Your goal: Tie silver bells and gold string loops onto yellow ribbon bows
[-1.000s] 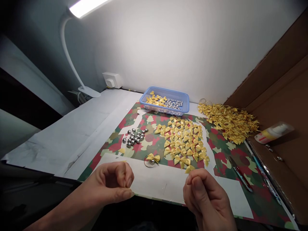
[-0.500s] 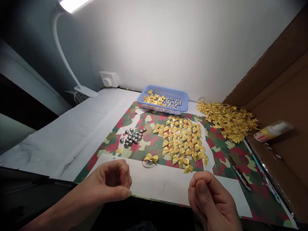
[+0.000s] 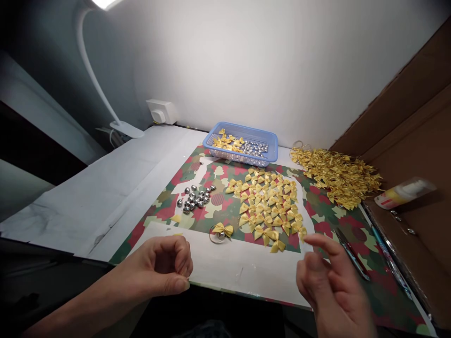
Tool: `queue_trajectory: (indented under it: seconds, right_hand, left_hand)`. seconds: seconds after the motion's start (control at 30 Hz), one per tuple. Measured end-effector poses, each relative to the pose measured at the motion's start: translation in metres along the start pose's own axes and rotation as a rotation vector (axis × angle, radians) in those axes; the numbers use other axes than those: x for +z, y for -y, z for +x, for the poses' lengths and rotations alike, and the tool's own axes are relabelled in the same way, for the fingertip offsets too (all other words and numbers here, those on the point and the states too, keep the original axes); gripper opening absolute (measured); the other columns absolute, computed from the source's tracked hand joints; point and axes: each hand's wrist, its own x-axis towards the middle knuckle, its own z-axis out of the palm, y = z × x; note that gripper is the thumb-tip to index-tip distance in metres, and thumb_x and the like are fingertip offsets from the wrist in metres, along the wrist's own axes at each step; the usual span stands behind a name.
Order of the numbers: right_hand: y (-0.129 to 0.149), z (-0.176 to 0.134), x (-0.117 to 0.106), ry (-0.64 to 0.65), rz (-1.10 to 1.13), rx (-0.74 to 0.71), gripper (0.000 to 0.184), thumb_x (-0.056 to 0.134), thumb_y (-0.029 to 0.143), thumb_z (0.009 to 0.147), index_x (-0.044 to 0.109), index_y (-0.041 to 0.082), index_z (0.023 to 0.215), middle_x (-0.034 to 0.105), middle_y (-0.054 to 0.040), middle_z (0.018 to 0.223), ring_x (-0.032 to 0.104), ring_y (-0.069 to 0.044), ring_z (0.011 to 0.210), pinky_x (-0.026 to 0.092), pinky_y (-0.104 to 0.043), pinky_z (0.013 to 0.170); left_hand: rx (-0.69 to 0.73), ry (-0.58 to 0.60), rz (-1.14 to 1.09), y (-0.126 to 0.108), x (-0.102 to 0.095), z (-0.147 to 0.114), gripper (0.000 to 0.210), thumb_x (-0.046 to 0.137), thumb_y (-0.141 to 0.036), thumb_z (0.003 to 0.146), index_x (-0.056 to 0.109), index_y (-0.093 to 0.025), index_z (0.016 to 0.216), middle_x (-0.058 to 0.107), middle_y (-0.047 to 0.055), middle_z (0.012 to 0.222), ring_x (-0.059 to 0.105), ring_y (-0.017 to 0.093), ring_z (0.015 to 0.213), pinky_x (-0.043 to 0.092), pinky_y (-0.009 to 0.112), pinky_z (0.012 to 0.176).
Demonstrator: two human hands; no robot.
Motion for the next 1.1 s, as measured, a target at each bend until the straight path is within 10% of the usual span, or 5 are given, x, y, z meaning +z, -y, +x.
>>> queue_trajectory:
  seconds: [0.3,0.53,0.9,1.1]
  right_hand:
    - [-0.045,-0.013,0.059,0.753,-0.150,0.005,0.025,0.076,0.029,0.083,0.078,0.028,0.108,0.047,0.0020,0.082,0.046,-0.012,0.072,0.035,-0.025,0.065]
    - [-0.053,-0.015,0.068,0.705,-0.168,-0.089,0.011,0.070,0.025,0.087,0.070,0.018,0.079,0.046,0.0021,0.077,0.042,-0.010,0.066,0.031,-0.026,0.060]
    - [-0.061,-0.017,0.068,0.620,-0.267,-0.260,0.014,0.064,0.025,0.093,0.071,0.020,0.082,0.046,0.0005,0.077,0.046,-0.012,0.068,0.035,-0.025,0.059]
    - [-0.063,-0.017,0.065,0.570,-0.414,-0.477,0.016,0.057,0.016,0.096,0.067,0.019,0.084,0.047,-0.0009,0.080,0.047,-0.011,0.066,0.036,-0.025,0.059]
  left_hand:
    - [0.260,-0.159,0.317,0.003,0.017,-0.006,0.015,0.081,-0.017,0.080,0.067,-0.020,0.075,0.062,-0.003,0.071,0.056,0.013,0.070,0.045,0.022,0.067]
    - [0.459,-0.222,0.573,0.007,0.016,-0.006,0.019,0.067,-0.017,0.091,0.074,-0.022,0.074,0.060,0.000,0.071,0.054,0.015,0.070,0.041,0.025,0.066]
    - [-0.021,-0.096,-0.170,0.016,0.020,-0.007,0.046,0.066,-0.059,0.094,0.067,-0.017,0.076,0.061,0.003,0.112,0.054,0.017,0.089,0.048,0.027,0.085]
    - [0.285,-0.281,0.206,0.033,0.016,-0.008,0.033,0.080,-0.031,0.089,0.074,-0.036,0.121,0.073,-0.001,0.110,0.064,0.017,0.097,0.052,0.022,0.087]
